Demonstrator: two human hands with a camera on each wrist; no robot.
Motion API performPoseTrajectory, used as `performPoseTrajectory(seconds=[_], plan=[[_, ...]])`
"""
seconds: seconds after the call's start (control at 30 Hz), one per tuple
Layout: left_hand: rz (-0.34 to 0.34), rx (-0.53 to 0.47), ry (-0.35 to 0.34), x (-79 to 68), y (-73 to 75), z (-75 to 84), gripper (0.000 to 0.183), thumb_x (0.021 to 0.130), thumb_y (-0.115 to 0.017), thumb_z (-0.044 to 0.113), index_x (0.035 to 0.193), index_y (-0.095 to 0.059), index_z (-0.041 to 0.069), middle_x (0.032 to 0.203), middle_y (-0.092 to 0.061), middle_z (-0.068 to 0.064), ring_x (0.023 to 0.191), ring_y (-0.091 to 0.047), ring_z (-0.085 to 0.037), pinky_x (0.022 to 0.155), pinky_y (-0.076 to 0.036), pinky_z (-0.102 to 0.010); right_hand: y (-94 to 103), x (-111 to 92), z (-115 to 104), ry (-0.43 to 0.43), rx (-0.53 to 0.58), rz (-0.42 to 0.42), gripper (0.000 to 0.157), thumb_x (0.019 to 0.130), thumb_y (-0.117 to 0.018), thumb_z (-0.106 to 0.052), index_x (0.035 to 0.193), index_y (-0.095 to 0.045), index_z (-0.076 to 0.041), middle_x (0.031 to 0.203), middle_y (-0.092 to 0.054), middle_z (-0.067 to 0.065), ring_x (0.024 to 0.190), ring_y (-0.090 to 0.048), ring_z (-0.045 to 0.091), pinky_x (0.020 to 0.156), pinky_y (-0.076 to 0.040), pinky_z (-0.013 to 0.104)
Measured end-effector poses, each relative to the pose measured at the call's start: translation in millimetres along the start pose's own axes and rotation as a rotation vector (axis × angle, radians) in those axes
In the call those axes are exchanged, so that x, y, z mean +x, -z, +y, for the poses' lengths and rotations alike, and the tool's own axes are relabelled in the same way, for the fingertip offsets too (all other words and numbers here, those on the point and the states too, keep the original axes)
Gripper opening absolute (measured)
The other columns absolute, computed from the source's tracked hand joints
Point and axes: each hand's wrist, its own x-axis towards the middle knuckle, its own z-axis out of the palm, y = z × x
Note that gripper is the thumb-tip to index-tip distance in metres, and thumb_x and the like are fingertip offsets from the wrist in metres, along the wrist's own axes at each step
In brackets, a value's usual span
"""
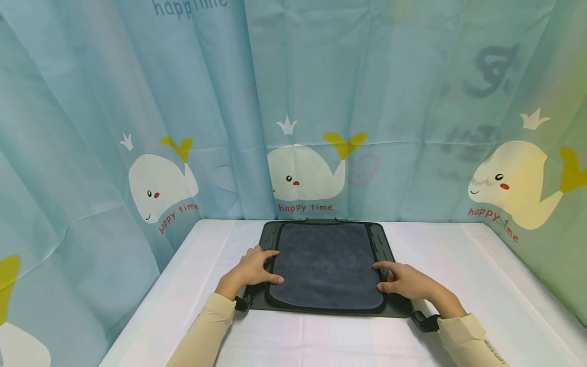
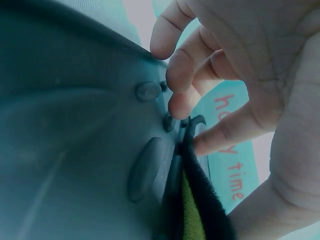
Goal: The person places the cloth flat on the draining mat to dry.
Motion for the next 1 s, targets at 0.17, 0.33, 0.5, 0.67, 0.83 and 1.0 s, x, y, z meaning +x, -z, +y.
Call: performPoseTrajectory(seconds=[0.17, 0.33, 0.5, 0.67, 0.83, 1.0], plan=[[0.005, 0.01, -0.005, 1.3, 0.9, -1.8, 0.084, 0.075, -0.09, 0.047, 0.146, -0.058, 0.014, 0.117, -0.057, -0.016, 0.099, -0.048, -0.025, 0.092, -0.045, -0.05, -0.4, 0.8, -0.3, 0.021, -0.004, -0.005, 0.062, 0.091, -0.076, -0.024, 0.143, -0.053, 0.0, 0.074, -0.053, 0.0, 0.061, -0.046, 0.01, 0.056, -0.037, 0.025], [0.014, 0.005, -0.013, 1.2, 2.8, -2.5, 0.079, 0.076, -0.09, 0.042, 0.143, -0.061, 0.014, 0.103, -0.057, -0.008, 0.092, -0.045, -0.021, 0.082, -0.044, -0.041, -0.2, 1.8, -0.5, 0.026, -0.001, -0.008, 0.064, 0.09, -0.078, -0.023, 0.143, -0.052, 0.0, 0.075, -0.052, 0.0, 0.062, -0.046, 0.01, 0.056, -0.037, 0.025], [0.017, -0.037, -0.028, 0.9, 6.0, -0.9, 0.066, 0.078, -0.09, 0.033, 0.136, -0.067, 0.012, 0.096, -0.056, -0.006, 0.088, -0.046, -0.02, 0.077, -0.042, -0.037, 2.0, 2.1, 1.9, 0.045, -0.002, -0.011, 0.063, 0.091, -0.077, -0.022, 0.144, -0.052, 0.001, 0.075, -0.054, 0.0, 0.061, -0.046, 0.009, 0.056, -0.038, 0.025], [0.037, -0.038, -0.045, 2.2, 7.7, -1.3, 0.053, 0.08, -0.089, 0.024, 0.128, -0.072, 0.011, 0.093, -0.06, -0.004, 0.084, -0.05, -0.017, 0.075, -0.046, -0.035, 5.1, 2.4, 6.3, 0.06, -0.019, 0.01, 0.056, 0.092, -0.075, -0.02, 0.14, -0.055, 0.002, 0.075, -0.056, 0.0, 0.061, -0.047, 0.008, 0.056, -0.039, 0.025], [0.122, -0.02, -0.007, 3.6, 9.4, -4.1, 0.039, 0.083, -0.086, 0.021, 0.119, -0.075, 0.013, 0.082, -0.058, 0.0, 0.072, -0.05, -0.015, 0.065, -0.043, -0.032, 8.7, 1.6, 8.9, 0.022, -0.03, 0.044, 0.05, 0.094, -0.073, -0.023, 0.136, -0.058, 0.002, 0.077, -0.057, 0.0, 0.065, -0.049, 0.011, 0.058, -0.04, 0.027], [0.201, -0.015, 0.02, 4.7, 12.1, -5.5, 0.031, 0.087, -0.083, 0.022, 0.115, -0.075, 0.014, 0.08, -0.057, 0.001, 0.069, -0.05, -0.015, 0.063, -0.042, -0.032, 15.4, -0.1, 11.1, -0.003, -0.039, 0.083, 0.048, 0.095, -0.071, -0.025, 0.134, -0.06, 0.001, 0.082, -0.059, 0.001, 0.071, -0.051, 0.014, 0.061, -0.041, 0.029]])
